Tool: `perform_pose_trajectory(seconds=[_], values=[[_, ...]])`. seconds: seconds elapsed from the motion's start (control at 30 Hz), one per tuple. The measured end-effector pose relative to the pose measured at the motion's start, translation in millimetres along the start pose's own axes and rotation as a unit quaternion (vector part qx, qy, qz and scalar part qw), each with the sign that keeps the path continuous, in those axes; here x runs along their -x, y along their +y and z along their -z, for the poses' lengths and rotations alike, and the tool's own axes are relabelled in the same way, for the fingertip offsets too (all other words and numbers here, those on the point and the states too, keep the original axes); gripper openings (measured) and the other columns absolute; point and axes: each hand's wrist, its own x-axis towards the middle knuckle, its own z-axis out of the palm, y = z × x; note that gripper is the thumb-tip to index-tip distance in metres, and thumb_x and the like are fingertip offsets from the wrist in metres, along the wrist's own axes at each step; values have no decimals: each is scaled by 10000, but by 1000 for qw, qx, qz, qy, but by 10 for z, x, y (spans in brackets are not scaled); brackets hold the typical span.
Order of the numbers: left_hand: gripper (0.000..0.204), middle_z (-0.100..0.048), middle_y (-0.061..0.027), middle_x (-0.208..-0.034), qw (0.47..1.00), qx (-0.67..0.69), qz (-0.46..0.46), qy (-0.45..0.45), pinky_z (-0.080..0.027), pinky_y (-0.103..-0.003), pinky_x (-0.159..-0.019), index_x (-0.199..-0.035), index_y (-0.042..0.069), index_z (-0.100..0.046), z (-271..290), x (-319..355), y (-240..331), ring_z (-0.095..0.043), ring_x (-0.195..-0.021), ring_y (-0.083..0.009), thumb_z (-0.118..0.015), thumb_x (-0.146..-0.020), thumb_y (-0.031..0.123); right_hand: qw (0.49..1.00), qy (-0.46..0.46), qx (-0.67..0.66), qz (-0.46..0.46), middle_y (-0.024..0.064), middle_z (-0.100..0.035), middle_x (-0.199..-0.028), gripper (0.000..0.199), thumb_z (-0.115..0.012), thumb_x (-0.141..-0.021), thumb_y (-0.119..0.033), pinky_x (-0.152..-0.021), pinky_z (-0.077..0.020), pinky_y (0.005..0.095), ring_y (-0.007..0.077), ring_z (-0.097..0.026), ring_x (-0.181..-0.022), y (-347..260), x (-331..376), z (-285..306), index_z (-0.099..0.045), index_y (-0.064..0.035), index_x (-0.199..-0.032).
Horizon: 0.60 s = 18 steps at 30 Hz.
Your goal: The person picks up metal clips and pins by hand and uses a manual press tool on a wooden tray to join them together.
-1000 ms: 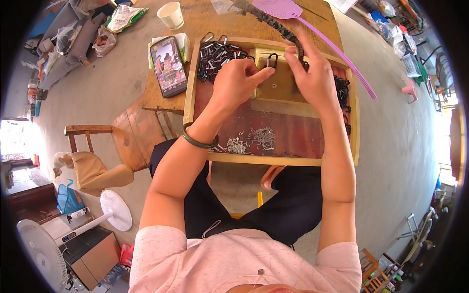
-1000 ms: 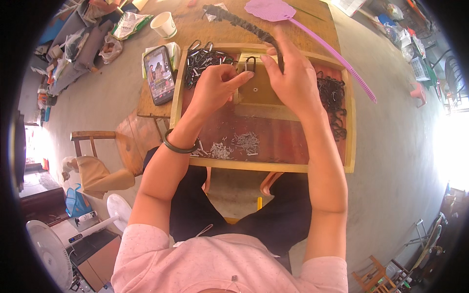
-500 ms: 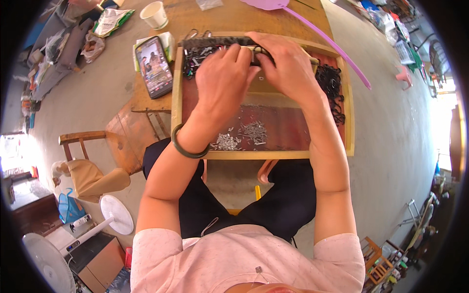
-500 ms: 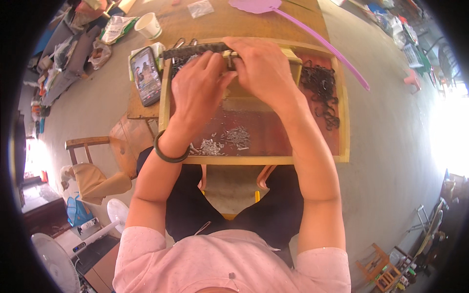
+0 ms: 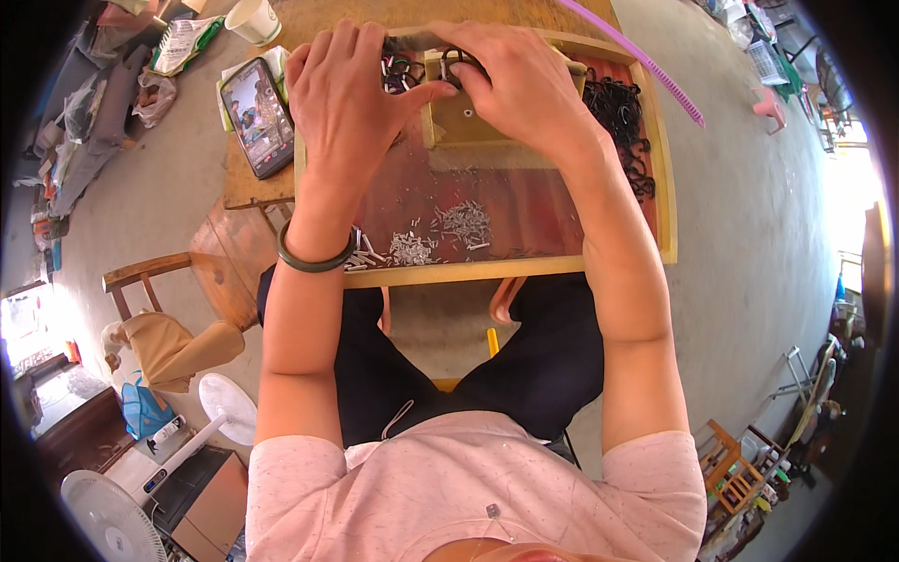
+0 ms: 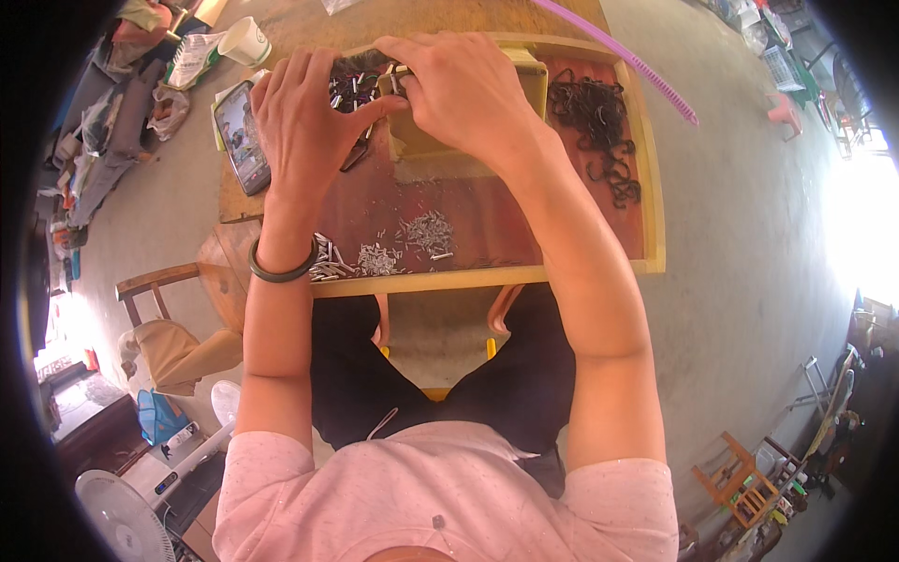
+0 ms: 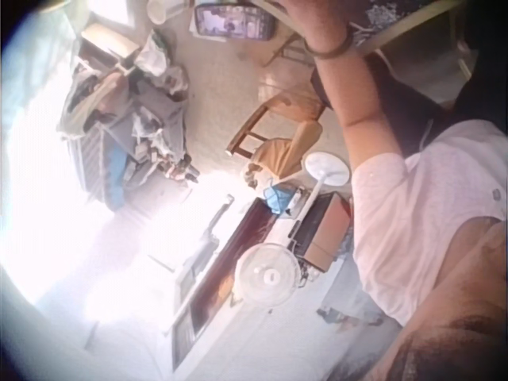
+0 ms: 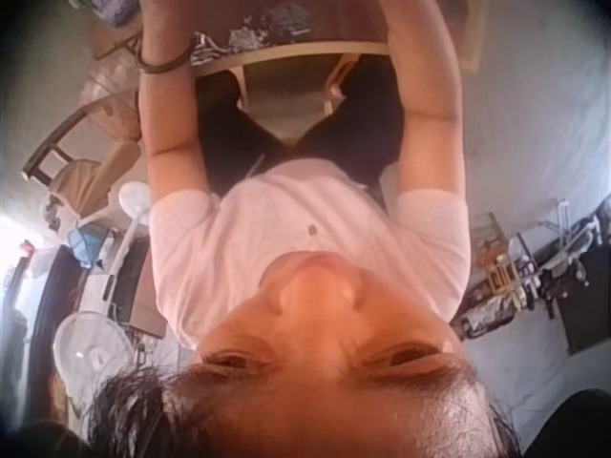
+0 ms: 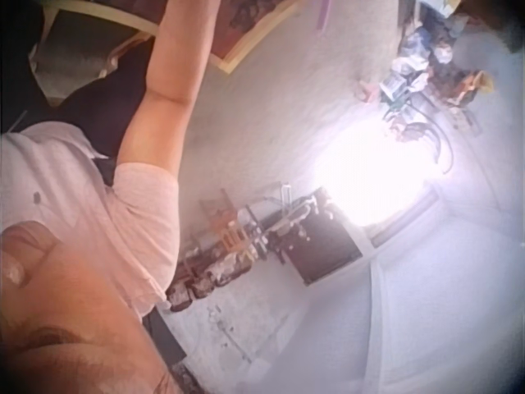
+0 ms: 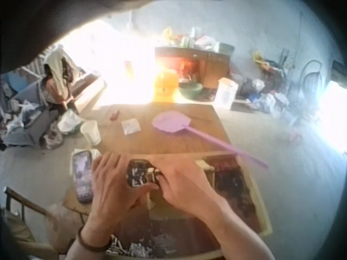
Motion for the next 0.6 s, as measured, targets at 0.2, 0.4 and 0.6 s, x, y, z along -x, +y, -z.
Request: perform_pose_trajectory(seconds=[0.2,0.4,0.6], values=[[611,-613,-44,-807,999,-14,20,-27,-439,-404,-827,-863,75,-625,-1,24,-13,-632,-844,-268,-907,-561,525,1000,-8,-8,3,158,-754,-1040,376,-642,-850,-103,-844,-547,461,368,-700,-970,1,-13,-13,-724,-77,-1216],[639,-627,-74,-795,1000,2,-6,2,-421,-399,-779,-837,70,-602,-45,29,-36,-627,-810,-288,-884,-618,600,1000,-3,-9,-11,152,-755,-1049,382,-648,-851,-109,-850,-552,461,367,-701,-973,1,15,-16,-723,-88,-1225],[646,-626,-75,-805,999,-20,-5,-31,-409,-401,-794,-848,69,-599,24,-5,37,-625,-824,-295,-883,-620,603,999,-21,-4,-24,148,-753,-1059,378,-653,-859,-120,-863,-549,467,365,-701,-979,-9,6,-2,-721,-91,-1230]])
